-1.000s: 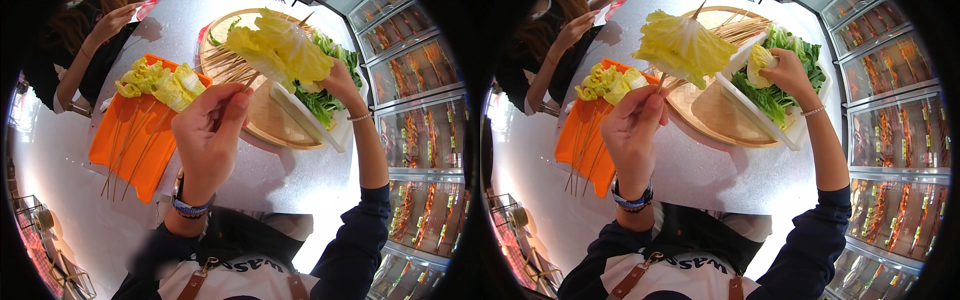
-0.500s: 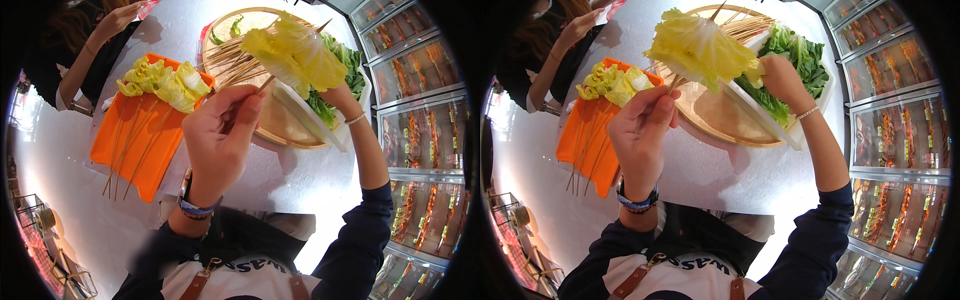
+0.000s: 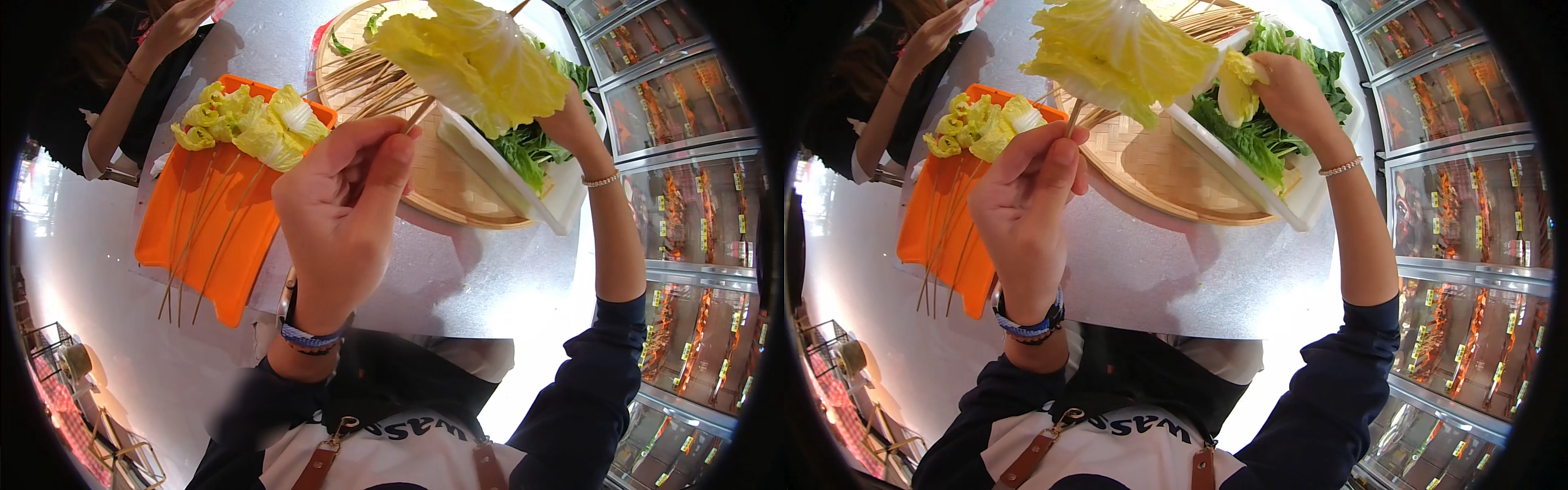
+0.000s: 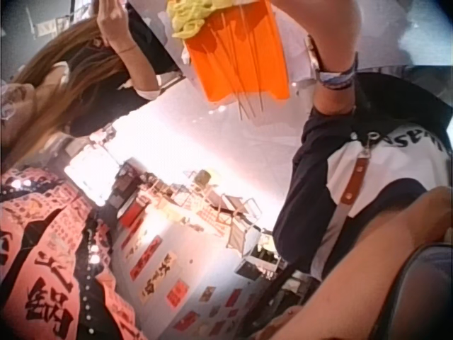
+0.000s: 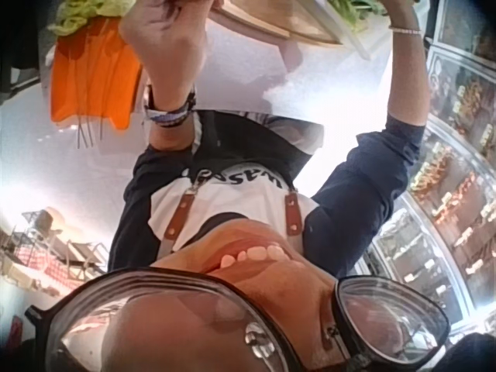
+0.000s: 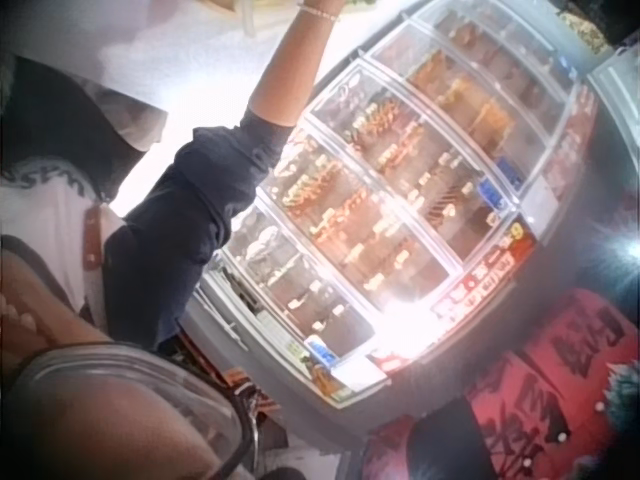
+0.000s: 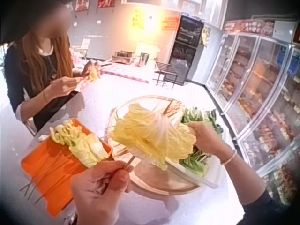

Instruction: The person repeatedly picks up napa cabbage leaves and wooden skewers, then threads each leaf onto a skewer and places the finished skewer on an orange tray. The process is repeated multiple times with the same materials.

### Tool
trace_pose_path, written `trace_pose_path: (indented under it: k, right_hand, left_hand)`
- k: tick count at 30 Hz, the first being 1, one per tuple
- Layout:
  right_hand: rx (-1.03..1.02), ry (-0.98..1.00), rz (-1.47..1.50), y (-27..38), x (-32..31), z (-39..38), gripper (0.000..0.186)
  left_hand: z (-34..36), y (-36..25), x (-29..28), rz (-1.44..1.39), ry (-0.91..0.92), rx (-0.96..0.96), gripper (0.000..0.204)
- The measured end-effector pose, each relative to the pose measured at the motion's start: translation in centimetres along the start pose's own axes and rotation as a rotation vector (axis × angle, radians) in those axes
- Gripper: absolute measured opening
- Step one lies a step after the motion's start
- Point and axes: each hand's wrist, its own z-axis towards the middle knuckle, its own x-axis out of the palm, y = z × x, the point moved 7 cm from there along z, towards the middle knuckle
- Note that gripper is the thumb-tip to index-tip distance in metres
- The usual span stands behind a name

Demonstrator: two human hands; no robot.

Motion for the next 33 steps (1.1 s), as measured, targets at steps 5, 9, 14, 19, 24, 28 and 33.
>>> trace_pose_path:
  k: [5, 9, 14, 19, 24, 28, 33]
  right_hand:
    - [0.028, 0.261, -0.269, -0.1, 3.4, -0.6, 0.039]
    - [-0.081, 0.045, -0.237, 1.7, 2.7, -1.1, 0.037]
    - [-0.017, 0.089, -0.075, 1.1, 1.6, 0.1, 0.024]
    - [0.46, 0.324, 0.336, -1.3, 0.6, -0.1, 0.039]
    - [0.553, 0.361, 0.224, -1.0, 0.0, 0.2, 0.042]
    - [0.531, 0.414, 0.099, -1.0, -0.2, 1.5, 0.027]
    - [0.464, 0.245, 0.055, -2.2, -0.2, 1.5, 0.021]
  left_hand:
    - [0.1, 0.0, -0.2, -0.011, 0.002, 0.004, 0.016]
    - [0.1, 0.0, -0.3, -0.02, 0.012, 0.0, 0.016]
    - [0.1, -0.2, -0.3, -0.029, 0.011, -0.001, 0.015]
    - [0.1, -0.4, -0.4, 0.021, 0.013, -0.026, 0.018]
    - [0.1, -0.6, -0.4, 0.025, 0.001, -0.026, 0.019]
    - [0.2, -0.7, -0.5, 0.029, 0.015, -0.019, 0.02]
    - [0.1, -0.8, -0.7, 0.012, 0.013, -0.018, 0.02]
